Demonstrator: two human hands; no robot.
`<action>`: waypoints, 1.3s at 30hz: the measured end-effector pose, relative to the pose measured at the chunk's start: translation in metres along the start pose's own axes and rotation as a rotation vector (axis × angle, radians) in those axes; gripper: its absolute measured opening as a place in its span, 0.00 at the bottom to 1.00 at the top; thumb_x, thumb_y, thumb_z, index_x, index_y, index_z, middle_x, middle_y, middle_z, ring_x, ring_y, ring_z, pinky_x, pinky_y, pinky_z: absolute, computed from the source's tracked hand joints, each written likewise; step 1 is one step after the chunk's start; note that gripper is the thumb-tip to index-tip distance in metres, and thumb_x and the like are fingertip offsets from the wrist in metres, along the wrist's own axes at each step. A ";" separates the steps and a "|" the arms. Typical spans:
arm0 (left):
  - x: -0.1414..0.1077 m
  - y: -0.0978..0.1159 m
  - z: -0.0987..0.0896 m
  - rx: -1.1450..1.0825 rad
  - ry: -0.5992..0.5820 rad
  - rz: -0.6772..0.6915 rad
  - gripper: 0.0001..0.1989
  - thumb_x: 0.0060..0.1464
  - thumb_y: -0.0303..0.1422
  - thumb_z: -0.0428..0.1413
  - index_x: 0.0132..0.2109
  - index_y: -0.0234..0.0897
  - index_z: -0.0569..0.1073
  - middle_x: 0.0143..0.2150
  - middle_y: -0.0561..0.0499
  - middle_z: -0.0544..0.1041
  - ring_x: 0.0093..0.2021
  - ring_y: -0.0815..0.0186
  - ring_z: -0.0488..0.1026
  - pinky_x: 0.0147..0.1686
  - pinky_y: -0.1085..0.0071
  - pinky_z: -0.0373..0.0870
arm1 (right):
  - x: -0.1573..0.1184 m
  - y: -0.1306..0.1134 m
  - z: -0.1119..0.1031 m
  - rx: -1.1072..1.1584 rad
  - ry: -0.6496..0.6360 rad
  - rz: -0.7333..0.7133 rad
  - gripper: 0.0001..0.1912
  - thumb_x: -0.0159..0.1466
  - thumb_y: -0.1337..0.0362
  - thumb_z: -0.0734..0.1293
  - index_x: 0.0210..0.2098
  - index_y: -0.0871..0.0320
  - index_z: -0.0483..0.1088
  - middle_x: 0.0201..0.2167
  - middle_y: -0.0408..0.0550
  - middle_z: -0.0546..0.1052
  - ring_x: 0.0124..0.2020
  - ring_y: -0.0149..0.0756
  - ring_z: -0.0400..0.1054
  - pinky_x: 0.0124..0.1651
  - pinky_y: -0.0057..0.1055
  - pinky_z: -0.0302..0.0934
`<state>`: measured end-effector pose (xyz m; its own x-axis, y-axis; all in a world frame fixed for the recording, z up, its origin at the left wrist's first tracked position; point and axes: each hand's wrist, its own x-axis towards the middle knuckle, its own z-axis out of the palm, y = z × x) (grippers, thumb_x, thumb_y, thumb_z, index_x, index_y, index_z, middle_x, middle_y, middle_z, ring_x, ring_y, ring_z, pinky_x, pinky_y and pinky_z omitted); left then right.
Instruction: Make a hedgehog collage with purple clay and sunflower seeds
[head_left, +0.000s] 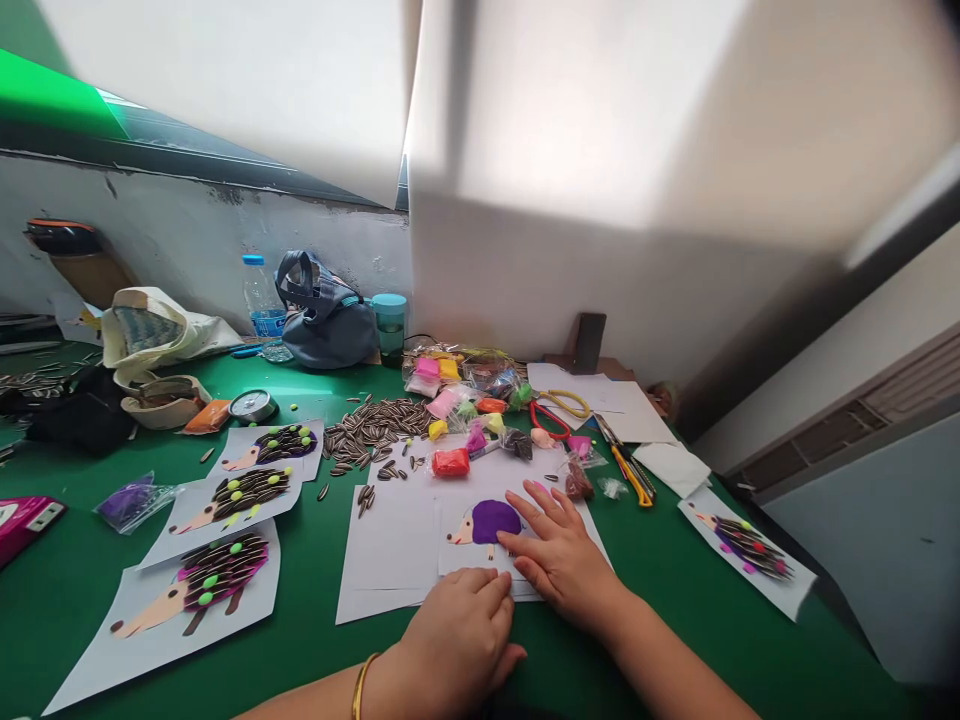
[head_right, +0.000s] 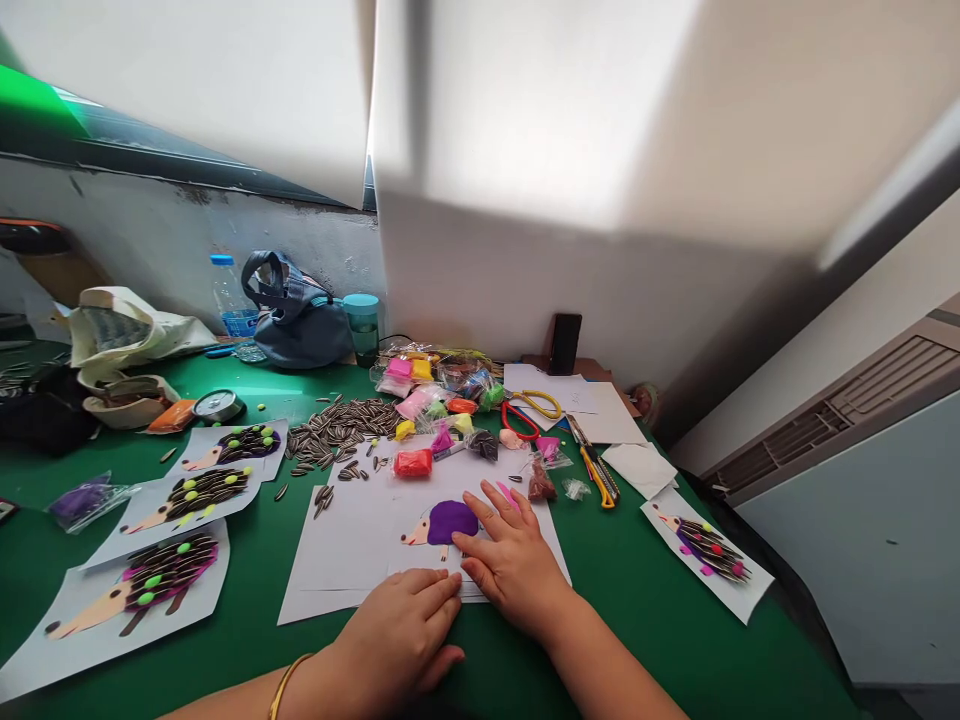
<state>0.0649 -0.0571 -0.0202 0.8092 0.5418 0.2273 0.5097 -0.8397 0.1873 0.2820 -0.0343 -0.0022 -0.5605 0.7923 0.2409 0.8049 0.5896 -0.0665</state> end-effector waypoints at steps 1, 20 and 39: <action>0.000 0.000 0.000 0.000 -0.001 -0.001 0.21 0.55 0.42 0.59 0.50 0.30 0.73 0.51 0.39 0.78 0.47 0.50 0.74 0.44 0.55 0.76 | 0.000 -0.001 -0.001 -0.001 0.006 -0.003 0.17 0.70 0.55 0.59 0.55 0.41 0.70 0.70 0.44 0.54 0.71 0.51 0.42 0.65 0.60 0.44; 0.000 0.000 0.002 -0.029 -0.009 -0.009 0.22 0.52 0.40 0.62 0.49 0.29 0.73 0.45 0.41 0.79 0.47 0.51 0.73 0.45 0.54 0.76 | 0.010 -0.013 0.000 0.034 -0.006 -0.032 0.16 0.67 0.61 0.62 0.53 0.45 0.71 0.69 0.45 0.55 0.71 0.51 0.40 0.67 0.61 0.37; 0.002 0.002 -0.002 0.005 -0.047 -0.012 0.18 0.53 0.42 0.61 0.45 0.31 0.75 0.39 0.43 0.78 0.42 0.53 0.73 0.41 0.57 0.75 | 0.022 -0.017 0.006 0.070 -0.025 0.009 0.18 0.70 0.54 0.58 0.55 0.43 0.70 0.69 0.44 0.56 0.70 0.52 0.42 0.66 0.64 0.37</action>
<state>0.0673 -0.0576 -0.0172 0.8161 0.5493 0.1794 0.5203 -0.8336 0.1853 0.2553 -0.0259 -0.0017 -0.5587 0.8009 0.2156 0.7950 0.5912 -0.1362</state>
